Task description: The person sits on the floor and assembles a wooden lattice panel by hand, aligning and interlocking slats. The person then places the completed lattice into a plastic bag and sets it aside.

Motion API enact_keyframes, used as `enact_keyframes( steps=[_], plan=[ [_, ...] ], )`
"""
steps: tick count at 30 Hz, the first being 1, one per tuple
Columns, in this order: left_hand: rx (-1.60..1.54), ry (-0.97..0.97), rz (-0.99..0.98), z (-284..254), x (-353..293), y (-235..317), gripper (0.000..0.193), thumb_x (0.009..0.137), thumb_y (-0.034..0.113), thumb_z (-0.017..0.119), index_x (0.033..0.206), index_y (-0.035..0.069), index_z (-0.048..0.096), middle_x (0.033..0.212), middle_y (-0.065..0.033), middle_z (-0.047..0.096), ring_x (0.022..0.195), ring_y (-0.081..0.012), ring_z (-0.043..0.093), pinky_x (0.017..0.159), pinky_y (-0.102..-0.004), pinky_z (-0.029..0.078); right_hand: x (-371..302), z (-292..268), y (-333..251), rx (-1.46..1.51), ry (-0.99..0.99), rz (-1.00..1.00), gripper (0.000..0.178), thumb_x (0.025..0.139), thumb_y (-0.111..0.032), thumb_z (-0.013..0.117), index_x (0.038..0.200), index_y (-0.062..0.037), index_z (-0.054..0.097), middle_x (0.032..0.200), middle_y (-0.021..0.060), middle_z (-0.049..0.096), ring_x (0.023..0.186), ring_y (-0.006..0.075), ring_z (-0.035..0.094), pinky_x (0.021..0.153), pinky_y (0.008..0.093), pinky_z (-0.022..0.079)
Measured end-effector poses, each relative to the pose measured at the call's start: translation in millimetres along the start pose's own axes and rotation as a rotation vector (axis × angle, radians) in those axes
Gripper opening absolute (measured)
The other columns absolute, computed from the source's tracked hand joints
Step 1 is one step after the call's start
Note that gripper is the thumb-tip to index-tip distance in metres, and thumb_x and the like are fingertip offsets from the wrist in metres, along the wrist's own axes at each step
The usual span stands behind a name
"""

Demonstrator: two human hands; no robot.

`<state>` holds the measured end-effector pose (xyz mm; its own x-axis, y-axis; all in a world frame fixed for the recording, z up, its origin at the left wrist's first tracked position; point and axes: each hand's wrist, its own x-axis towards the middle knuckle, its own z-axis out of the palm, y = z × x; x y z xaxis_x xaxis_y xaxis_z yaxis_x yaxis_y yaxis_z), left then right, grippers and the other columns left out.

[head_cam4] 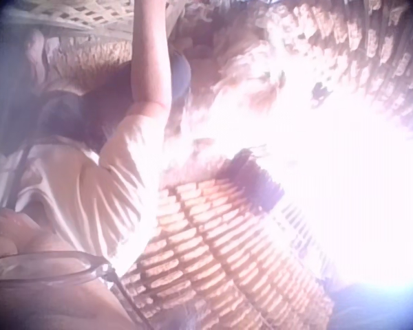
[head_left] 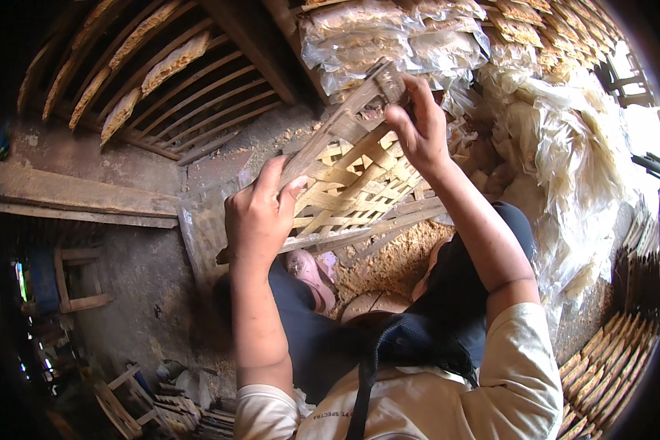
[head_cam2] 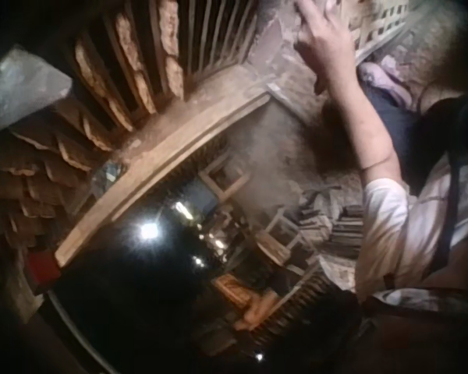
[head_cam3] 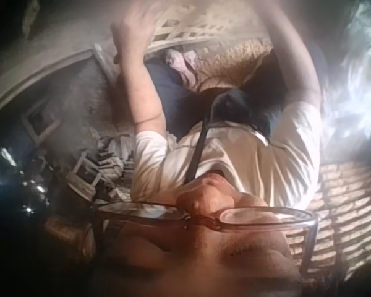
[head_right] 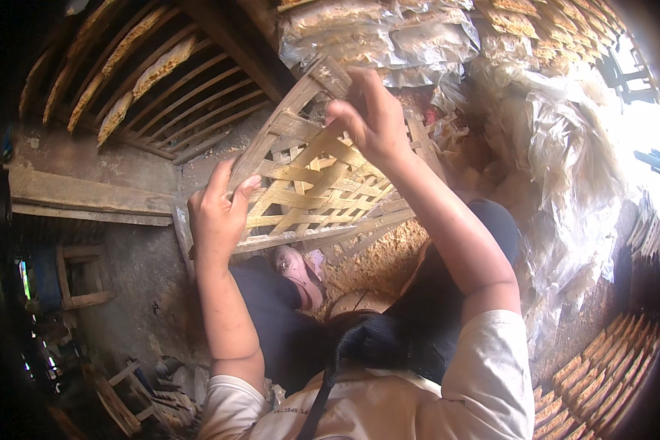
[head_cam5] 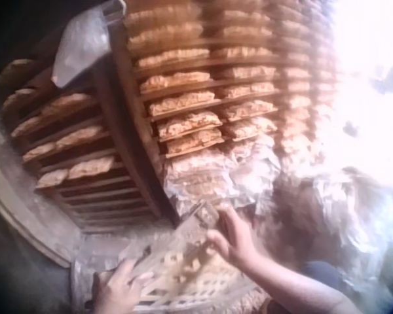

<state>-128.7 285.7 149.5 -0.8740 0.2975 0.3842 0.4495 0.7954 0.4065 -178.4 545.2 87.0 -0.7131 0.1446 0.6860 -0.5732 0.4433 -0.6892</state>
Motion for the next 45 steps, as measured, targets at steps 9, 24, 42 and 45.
enact_keyframes(
  steps=[9,24,42,45],
  plan=[
    [0.045,-0.04,-0.004,9.2,23.1,16.8,0.032,0.086,0.012,0.068,0.117,0.005,0.061,0.079,-0.0153,0.071,0.062,-0.0325,0.067,0.056,-0.0405,0.048,-13.3,-22.8,46.4,-0.161,-0.231,0.122,0.052,0.094,-0.015,0.063,0.138,-0.0044,0.037,0.114,0.0234,0.059,0.105,0.0406,0.06,0.086,0.042,0.048],
    [0.091,-0.031,-0.045,8.1,21.4,32.3,0.033,0.085,0.017,0.07,0.115,0.007,0.061,0.078,-0.0208,0.067,0.069,-0.0389,0.066,0.058,-0.0459,0.048,3.3,-28.9,39.5,-0.065,-0.178,0.245,0.031,0.096,-0.019,0.063,0.122,-0.0056,0.055,0.099,0.0163,0.067,0.095,0.026,0.066,0.082,0.0363,0.05],
    [0.122,-0.037,-0.039,9.1,24.2,40.2,0.034,0.085,0.015,0.068,0.118,0.006,0.061,0.079,-0.0229,0.067,0.073,-0.0416,0.066,0.061,-0.048,0.049,0.0,-21.0,69.0,-0.044,-0.267,0.304,0.039,0.094,-0.035,0.065,0.107,-0.0016,0.049,0.081,0.0161,0.062,0.074,0.0253,0.058,0.072,0.036,0.048],
    [0.094,-0.02,-0.058,9.7,24.5,30.8,0.035,0.085,0.016,0.069,0.117,0.006,0.062,0.079,-0.0228,0.066,0.072,-0.0413,0.066,0.06,-0.0476,0.049,-6.6,-19.5,76.1,-0.215,-0.349,0.336,0.039,0.097,-0.033,0.06,0.116,-0.0033,0.044,0.085,0.0225,0.062,0.081,0.0432,0.06,0.074,0.0458,0.048]
  ],
)
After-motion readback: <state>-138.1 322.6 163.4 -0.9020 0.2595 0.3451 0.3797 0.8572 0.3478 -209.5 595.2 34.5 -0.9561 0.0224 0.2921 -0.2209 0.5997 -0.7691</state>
